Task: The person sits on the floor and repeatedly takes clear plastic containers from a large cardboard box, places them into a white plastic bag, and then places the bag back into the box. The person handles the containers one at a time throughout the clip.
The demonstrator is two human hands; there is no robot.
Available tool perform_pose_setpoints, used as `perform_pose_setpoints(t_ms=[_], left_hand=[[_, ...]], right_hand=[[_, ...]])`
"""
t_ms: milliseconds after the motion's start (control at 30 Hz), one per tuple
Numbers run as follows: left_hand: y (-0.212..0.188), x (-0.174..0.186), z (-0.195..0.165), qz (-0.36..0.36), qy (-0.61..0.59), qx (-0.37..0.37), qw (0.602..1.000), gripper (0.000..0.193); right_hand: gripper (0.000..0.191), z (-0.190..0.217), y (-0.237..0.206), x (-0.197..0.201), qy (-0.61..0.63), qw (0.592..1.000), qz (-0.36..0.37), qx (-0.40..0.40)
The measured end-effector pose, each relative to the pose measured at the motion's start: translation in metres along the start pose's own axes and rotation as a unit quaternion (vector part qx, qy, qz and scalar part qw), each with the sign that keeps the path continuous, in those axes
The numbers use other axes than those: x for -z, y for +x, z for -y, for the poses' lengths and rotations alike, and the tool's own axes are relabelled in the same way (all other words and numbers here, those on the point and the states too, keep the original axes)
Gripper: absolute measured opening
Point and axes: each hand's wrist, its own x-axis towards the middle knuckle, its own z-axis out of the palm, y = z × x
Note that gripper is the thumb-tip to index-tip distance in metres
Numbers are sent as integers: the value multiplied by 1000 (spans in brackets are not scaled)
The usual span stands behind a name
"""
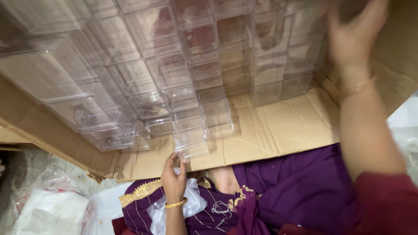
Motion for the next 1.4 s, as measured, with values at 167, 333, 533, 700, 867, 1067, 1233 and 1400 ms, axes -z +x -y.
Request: perform_pose_setpoints(t_ms=[167,333,533,700,867,1067,1233,1400], left_hand=[[4,7,-14,39,34,24,998,53],[11,13,-22,66,-32,41,996,59],[12,9,-10,66,-44,38,996,60],[15,5,0,70,-42,38,996,63],[14,5,2,62,-42,19,997,64],[12,6,4,59,-56,9,997,63],[14,5,1,81,-66,78,991,64],[6,20,-14,-42,-89,-91,991,50]], right_hand=[[72,109,-94,-6,279,874,366,155],[71,149,-126,-68,286,837,454,107],[48,157,-116,-104,139,918,331,166],[77,112,-107,-73,88,977,165,101],[81,83,-104,-43,87,963,237,100],[81,80,-82,-41,70,966,227,104],[72,77,-86,-42,32,966,242,84],[74,84,-89,-5,-26,949,305,76]])
